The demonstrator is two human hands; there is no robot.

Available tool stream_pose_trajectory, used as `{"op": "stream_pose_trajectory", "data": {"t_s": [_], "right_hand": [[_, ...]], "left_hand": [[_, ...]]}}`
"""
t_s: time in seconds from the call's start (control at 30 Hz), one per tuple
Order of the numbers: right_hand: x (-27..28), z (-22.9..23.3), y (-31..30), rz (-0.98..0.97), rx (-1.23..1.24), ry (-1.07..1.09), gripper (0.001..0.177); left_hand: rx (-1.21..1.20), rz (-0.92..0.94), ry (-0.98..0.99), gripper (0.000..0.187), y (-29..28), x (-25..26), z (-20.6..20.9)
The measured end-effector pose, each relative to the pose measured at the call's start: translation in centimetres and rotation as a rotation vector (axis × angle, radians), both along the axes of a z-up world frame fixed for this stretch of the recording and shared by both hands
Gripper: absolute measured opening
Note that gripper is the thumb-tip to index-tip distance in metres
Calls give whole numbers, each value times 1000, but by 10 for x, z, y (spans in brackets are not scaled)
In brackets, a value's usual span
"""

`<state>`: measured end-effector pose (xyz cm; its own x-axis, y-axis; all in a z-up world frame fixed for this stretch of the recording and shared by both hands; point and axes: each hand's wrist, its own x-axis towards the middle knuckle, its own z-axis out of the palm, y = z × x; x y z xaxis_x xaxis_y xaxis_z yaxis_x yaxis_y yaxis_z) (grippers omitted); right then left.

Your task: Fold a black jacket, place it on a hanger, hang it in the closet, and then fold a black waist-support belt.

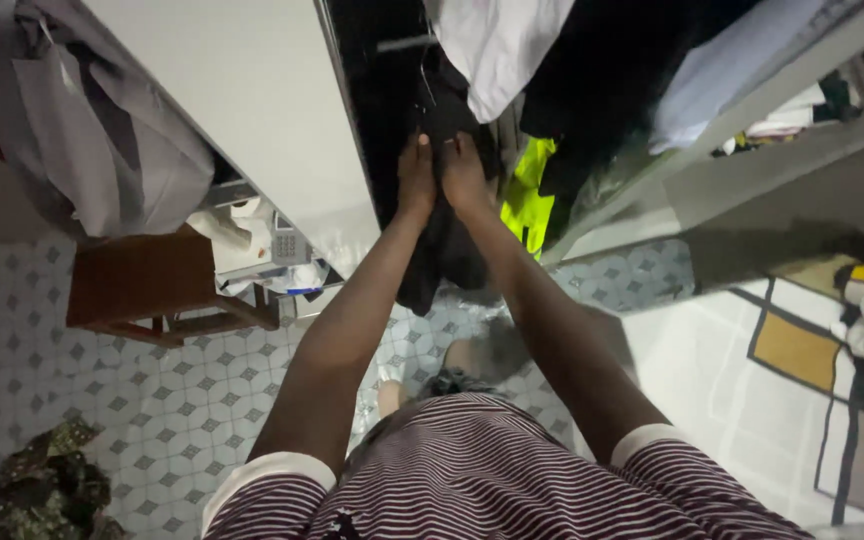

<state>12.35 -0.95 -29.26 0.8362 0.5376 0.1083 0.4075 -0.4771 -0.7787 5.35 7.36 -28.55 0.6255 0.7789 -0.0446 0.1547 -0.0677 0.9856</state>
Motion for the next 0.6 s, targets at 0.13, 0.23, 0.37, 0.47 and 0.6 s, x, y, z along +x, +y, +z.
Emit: {"op": "stream_pose_trajectory", "data": {"t_s": [0.13, 0.23, 0.37, 0.47, 0.6], "right_hand": [[17, -90, 30, 139, -18, -507, 27], [16, -130, 41, 213, -167, -380, 23], [-68, -115, -21, -23, -56, 539, 36], [-12, -254, 65, 289, -223, -32, 43], [-25, -88, 45, 346, -92, 893, 64]], "left_hand": [[-64, 81, 50, 66, 2, 3, -10], [-172, 128, 38, 63, 9, 5, -44], [324, -91, 400, 42, -8, -90, -121], [-76, 39, 364, 57, 23, -30, -34], [-606, 194, 298, 84, 10, -52, -8]]}}
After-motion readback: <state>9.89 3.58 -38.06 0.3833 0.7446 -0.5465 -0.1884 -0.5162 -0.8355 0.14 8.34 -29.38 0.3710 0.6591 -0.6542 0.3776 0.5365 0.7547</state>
